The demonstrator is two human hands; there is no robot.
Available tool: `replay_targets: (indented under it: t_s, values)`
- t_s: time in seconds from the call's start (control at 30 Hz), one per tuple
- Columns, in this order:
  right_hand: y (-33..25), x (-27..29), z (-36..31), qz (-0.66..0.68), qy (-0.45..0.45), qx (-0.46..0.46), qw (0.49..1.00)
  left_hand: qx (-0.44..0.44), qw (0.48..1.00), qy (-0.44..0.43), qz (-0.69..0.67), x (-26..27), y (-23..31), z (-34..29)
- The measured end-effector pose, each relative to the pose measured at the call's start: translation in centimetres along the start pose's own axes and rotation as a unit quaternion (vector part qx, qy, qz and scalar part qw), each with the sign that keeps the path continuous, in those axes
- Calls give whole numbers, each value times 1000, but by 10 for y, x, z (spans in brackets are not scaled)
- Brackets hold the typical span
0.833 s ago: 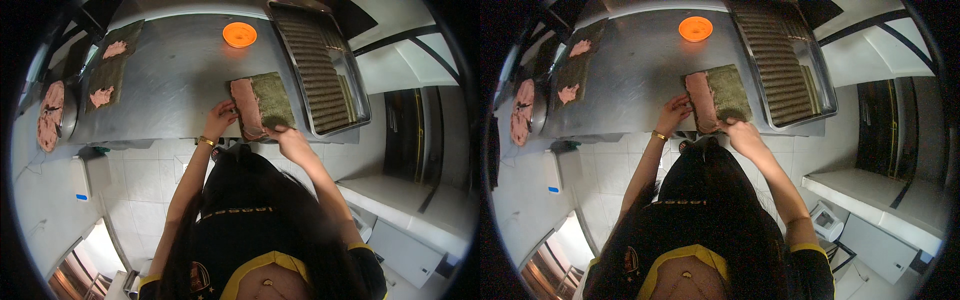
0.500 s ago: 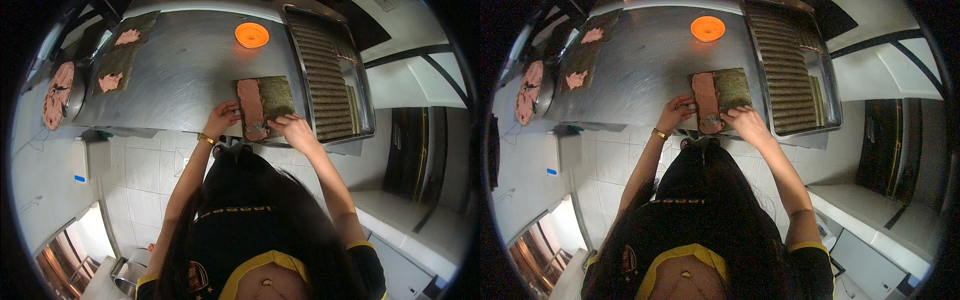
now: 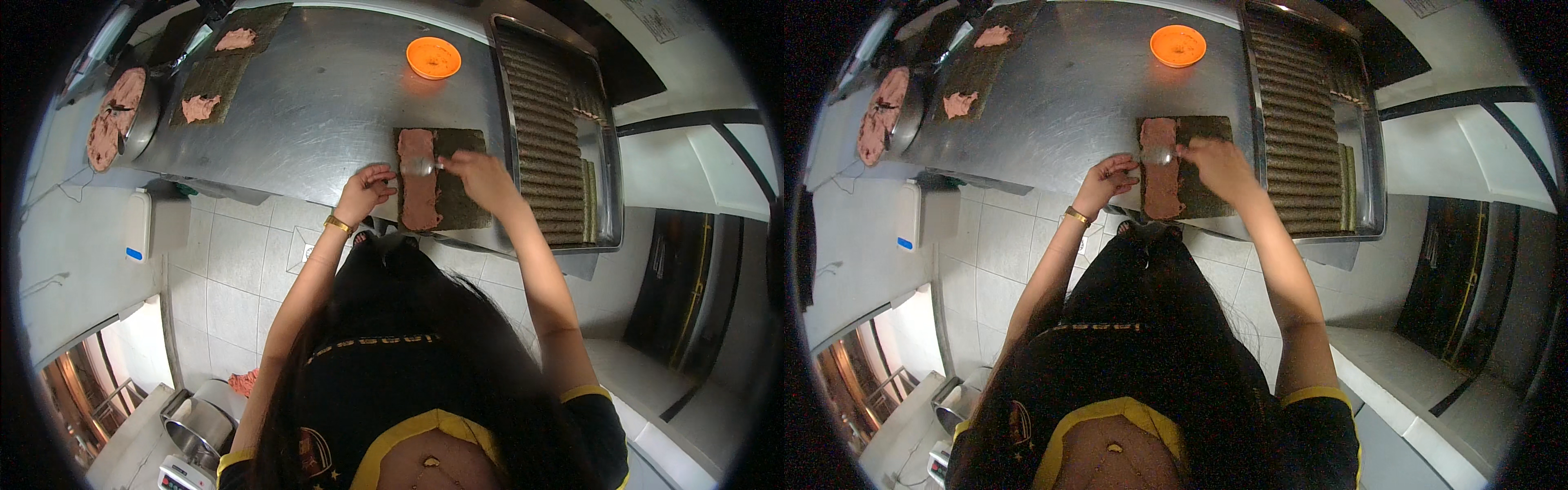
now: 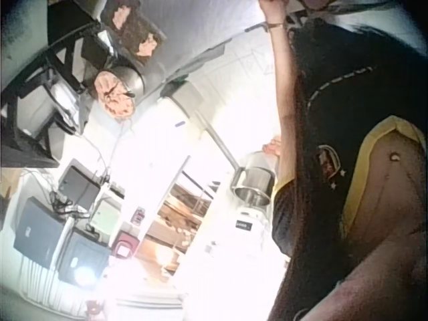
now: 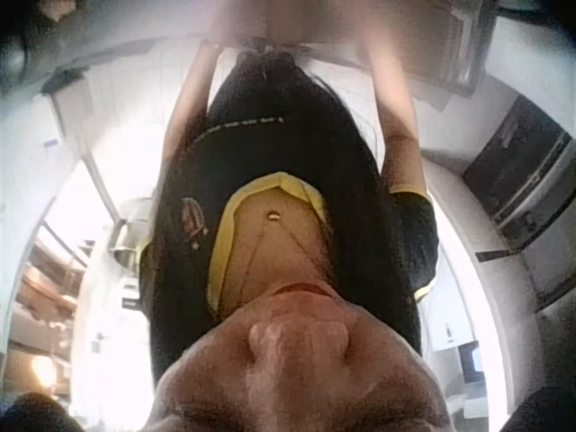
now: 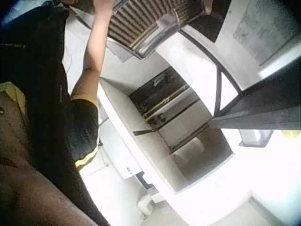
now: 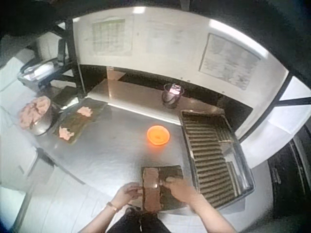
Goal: The person spreads a pink paste onto a sheet of seaweed using a spoon, then rolls the seaweed into a cylinder. The finished roll is placed on a tray with other completed rolls.
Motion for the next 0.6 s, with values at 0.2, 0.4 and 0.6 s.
replay_targets:
  t_s: [0.2, 0.4, 0.6]
  values:
    - [8, -20, -2, -1, 4, 27, 1000, 0, 1000, 23, -10, -5, 5, 1]
    - [31, -23, 41, -29, 24, 20, 999, -2, 999, 21, -27, -7, 2, 6]
    - [30, 7, 42, -11, 94, 17, 995, -7, 1000, 20, -20, -7, 3, 4]
Point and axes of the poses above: each hand's wrist, its own z-axis towards the middle knuckle, its own x-axis out of the back of the hand, y = z × x, the point moved 7 cm from there along z, towards the middle knuckle, and after that the axes turned 5 degrees about y, right-handed, at the moved point
